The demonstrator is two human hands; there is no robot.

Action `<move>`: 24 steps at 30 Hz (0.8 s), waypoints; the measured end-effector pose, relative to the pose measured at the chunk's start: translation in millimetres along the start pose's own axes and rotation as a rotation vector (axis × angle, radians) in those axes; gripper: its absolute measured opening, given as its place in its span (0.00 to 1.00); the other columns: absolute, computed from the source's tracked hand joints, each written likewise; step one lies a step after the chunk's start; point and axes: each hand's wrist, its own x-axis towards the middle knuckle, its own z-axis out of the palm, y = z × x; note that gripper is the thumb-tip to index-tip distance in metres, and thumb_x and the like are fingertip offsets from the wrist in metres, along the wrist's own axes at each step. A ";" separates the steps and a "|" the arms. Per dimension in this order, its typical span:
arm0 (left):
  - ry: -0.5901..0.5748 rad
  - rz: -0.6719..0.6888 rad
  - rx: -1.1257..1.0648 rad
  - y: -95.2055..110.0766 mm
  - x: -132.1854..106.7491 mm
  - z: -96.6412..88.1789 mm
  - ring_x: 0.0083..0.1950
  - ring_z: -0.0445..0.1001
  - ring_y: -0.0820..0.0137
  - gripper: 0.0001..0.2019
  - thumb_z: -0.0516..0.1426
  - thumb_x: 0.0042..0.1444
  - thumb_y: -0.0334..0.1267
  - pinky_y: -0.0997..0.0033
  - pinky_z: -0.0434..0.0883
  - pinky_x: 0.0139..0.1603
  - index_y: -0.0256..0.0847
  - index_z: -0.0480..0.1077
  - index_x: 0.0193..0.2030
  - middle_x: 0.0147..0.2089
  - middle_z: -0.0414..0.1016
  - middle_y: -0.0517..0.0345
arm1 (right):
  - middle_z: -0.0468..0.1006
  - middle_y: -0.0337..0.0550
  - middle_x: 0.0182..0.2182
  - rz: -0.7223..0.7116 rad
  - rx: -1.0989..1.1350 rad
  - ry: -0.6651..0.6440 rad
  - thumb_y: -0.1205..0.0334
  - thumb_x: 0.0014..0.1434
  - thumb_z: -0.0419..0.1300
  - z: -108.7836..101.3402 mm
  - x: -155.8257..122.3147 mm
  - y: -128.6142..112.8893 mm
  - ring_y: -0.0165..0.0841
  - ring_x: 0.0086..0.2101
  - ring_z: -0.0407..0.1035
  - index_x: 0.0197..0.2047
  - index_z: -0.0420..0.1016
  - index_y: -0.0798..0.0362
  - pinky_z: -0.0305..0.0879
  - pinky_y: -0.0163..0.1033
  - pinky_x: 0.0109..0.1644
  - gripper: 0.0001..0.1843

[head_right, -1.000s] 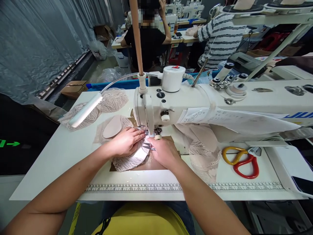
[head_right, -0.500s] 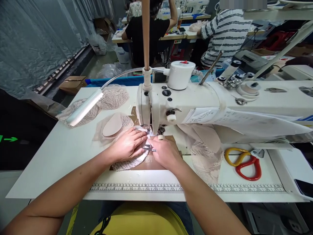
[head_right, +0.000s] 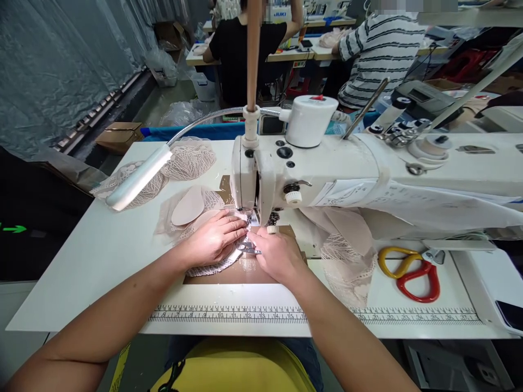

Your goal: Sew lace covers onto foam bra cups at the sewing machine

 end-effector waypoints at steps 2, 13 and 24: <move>-0.004 -0.004 -0.023 -1.1 -1.7 1.5 0.59 0.66 0.58 0.17 0.49 0.60 0.29 0.52 0.63 0.61 0.33 0.68 0.55 0.56 0.72 0.44 | 0.78 0.43 0.39 -0.001 -0.007 0.004 0.63 0.58 0.54 1.5 -0.6 0.2 0.34 0.35 0.70 0.56 0.73 0.45 0.62 0.35 0.34 0.22; -0.017 -0.116 0.011 -3.5 -2.5 8.1 0.60 0.64 0.57 0.18 0.50 0.61 0.32 0.54 0.68 0.56 0.32 0.67 0.57 0.59 0.69 0.42 | 0.79 0.39 0.43 0.076 -0.087 0.053 0.68 0.56 0.52 -0.2 2.3 -7.3 0.34 0.36 0.72 0.55 0.73 0.46 0.62 0.36 0.34 0.24; -0.008 -0.106 0.022 -1.4 -3.0 5.9 0.60 0.63 0.57 0.16 0.50 0.61 0.32 0.54 0.66 0.57 0.35 0.68 0.55 0.59 0.68 0.43 | 0.79 0.40 0.41 0.011 -0.035 0.074 0.68 0.55 0.53 1.8 0.8 -5.0 0.33 0.36 0.71 0.55 0.73 0.45 0.63 0.35 0.35 0.25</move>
